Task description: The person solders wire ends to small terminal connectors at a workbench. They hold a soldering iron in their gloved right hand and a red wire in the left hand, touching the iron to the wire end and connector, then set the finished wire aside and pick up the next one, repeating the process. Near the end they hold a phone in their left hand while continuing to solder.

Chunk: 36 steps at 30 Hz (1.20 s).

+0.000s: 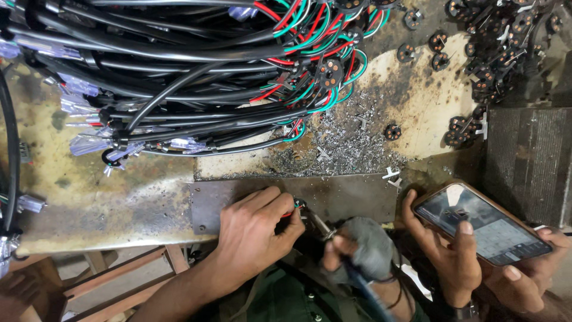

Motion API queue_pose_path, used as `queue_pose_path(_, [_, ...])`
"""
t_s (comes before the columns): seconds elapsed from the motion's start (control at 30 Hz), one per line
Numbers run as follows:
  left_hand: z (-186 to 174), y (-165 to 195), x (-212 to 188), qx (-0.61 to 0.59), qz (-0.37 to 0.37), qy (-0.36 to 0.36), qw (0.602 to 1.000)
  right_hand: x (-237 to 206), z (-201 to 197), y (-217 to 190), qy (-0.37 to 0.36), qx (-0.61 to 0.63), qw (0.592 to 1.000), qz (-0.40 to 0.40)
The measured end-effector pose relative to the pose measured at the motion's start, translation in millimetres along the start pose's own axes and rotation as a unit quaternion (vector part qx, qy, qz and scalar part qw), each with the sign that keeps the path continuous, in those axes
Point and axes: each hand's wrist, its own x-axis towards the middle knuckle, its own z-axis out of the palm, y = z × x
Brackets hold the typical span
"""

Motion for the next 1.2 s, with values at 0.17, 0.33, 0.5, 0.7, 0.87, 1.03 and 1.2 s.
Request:
queue_pose_path(0.17, [-0.2, 0.6, -0.4, 0.006, -0.004, 0.003, 1.0, -0.1, -0.2, 2.1, -0.013, 0.002, 1.0, 0.012])
queue_pose_path(0.33, [-2.7, 2.6, 0.4, 0.003, -0.01, -0.01, 1.0, 1.0, 1.7, 3.1, 0.006, 0.019, 1.0, -0.009])
queue_pose_path(0.5, [-5.1, 5.4, 1.9, 0.004, -0.017, -0.027, 0.999, 1.7, 0.6, 2.5, -0.001, 0.028, 1.0, 0.002])
queue_pose_path(0.7, [-8.0, 6.3, 3.6, 0.023, -0.021, -0.074, 0.997, 0.6, 0.6, 2.6, 0.0, -0.011, 1.0, -0.008])
queue_pose_path(0.87, [-7.8, 6.2, 4.4, 0.043, -0.009, -0.088, 0.995, 1.8, 0.4, 5.0, -0.002, 0.049, 0.999, 0.005])
queue_pose_path(1.03, [-4.6, 6.3, 3.9, 0.063, -0.01, -0.095, 0.993, 0.0, 1.0, 7.9, -0.011, -0.027, 0.999, -0.019])
queue_pose_path(1.2, [-5.3, 5.7, 3.3, 0.072, -0.014, -0.114, 0.991, 0.2, 0.3, 9.8, -0.009, -0.003, 1.0, -0.002])
